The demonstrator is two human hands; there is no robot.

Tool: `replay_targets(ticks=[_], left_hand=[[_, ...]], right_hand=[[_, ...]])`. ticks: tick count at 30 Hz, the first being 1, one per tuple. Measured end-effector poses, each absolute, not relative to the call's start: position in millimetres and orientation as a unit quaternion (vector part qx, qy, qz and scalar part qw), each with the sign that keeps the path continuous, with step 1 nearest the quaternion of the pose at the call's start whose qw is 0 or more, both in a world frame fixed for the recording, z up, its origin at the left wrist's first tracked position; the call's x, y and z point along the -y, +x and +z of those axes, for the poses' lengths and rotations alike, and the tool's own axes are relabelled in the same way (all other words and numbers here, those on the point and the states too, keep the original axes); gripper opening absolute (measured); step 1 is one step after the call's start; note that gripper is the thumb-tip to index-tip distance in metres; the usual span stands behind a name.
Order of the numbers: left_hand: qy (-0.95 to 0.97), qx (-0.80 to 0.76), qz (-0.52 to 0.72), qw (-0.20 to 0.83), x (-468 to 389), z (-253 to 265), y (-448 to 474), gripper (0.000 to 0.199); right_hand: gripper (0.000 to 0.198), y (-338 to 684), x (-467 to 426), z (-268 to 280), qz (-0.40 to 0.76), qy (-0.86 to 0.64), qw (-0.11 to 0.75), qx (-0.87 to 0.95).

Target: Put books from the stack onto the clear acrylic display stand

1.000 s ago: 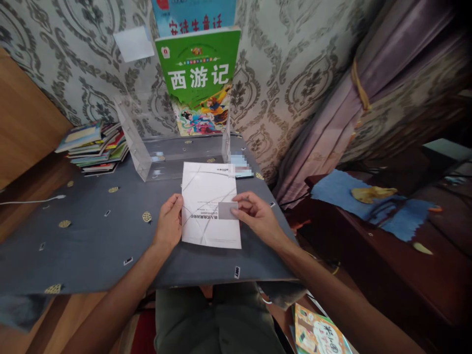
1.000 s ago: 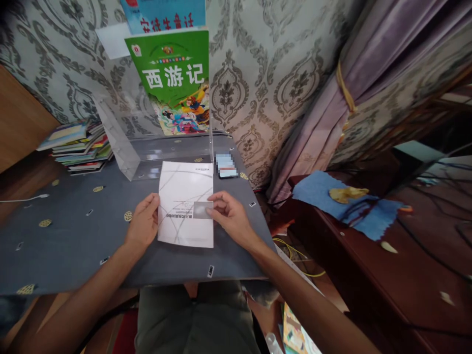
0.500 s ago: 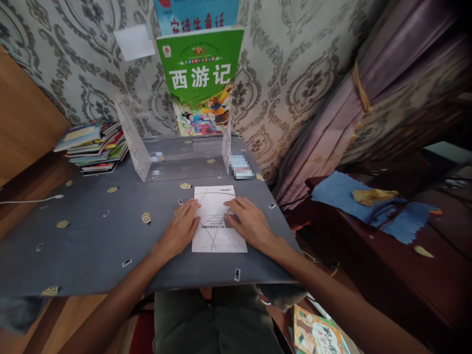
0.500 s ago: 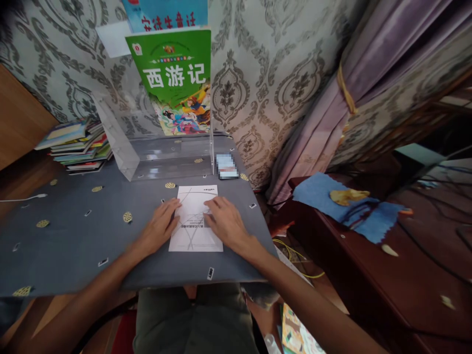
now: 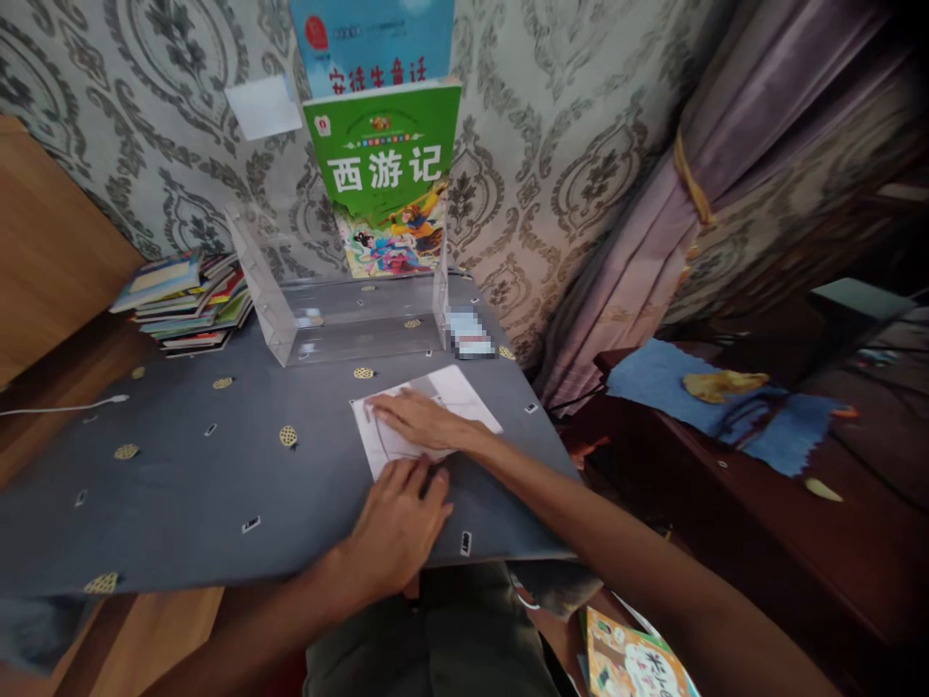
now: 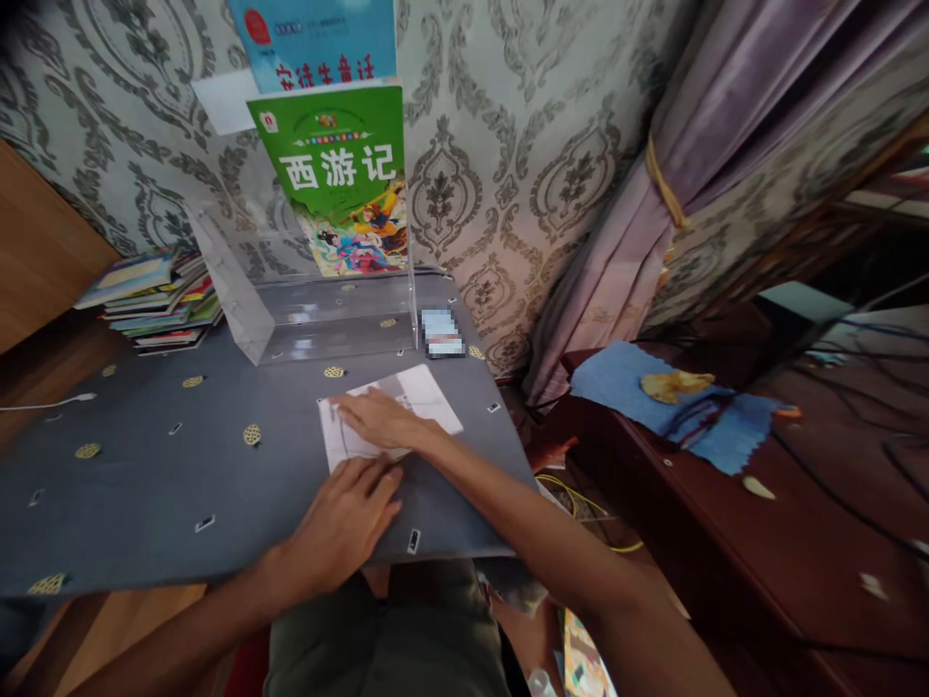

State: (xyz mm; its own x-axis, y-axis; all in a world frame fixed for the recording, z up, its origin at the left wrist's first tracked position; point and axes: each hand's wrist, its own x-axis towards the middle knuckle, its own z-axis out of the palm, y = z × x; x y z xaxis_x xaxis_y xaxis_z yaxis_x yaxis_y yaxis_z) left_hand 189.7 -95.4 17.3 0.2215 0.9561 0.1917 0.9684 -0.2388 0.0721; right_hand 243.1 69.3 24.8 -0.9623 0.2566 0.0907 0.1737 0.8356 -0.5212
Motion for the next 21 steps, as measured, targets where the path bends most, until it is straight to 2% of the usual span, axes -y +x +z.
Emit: replay_targets(ticks=[5, 9, 12, 14, 17, 21], left_hand=[[-0.807, 0.570, -0.142, -0.056, 97.8, 27.3, 198.1, 0.031], [-0.810, 0.552, -0.172, -0.098, 97.9, 31.7, 180.8, 0.028], [-0.805, 0.552, -0.208, -0.066, 94.9, 27.9, 159.0, 0.027], [-0.795, 0.569, -0.210, -0.014, 91.0, 22.6, 141.7, 0.028], [-0.763, 0.620, -0.179, 0.047, 86.5, 13.4, 119.3, 0.029], [-0.748, 0.645, -0.147, 0.056, 88.5, 5.5, 115.0, 0.030]], right_hand=[[0.033, 241.0, -48.9, 25.7, 0.365, 0.022, 0.057, 0.929], [0.030, 250.5, -47.3, 26.3, 0.415, 0.012, 0.073, 0.907], [0.028, 252.4, -49.2, 24.6, 0.439, -0.035, 0.112, 0.891], [0.028, 251.7, -48.9, 21.7, 0.405, -0.108, 0.154, 0.895], [0.024, 251.7, -48.2, 14.2, 0.283, -0.232, 0.211, 0.906], [0.023, 253.8, -53.6, 2.0, 0.188, -0.235, 0.222, 0.927]])
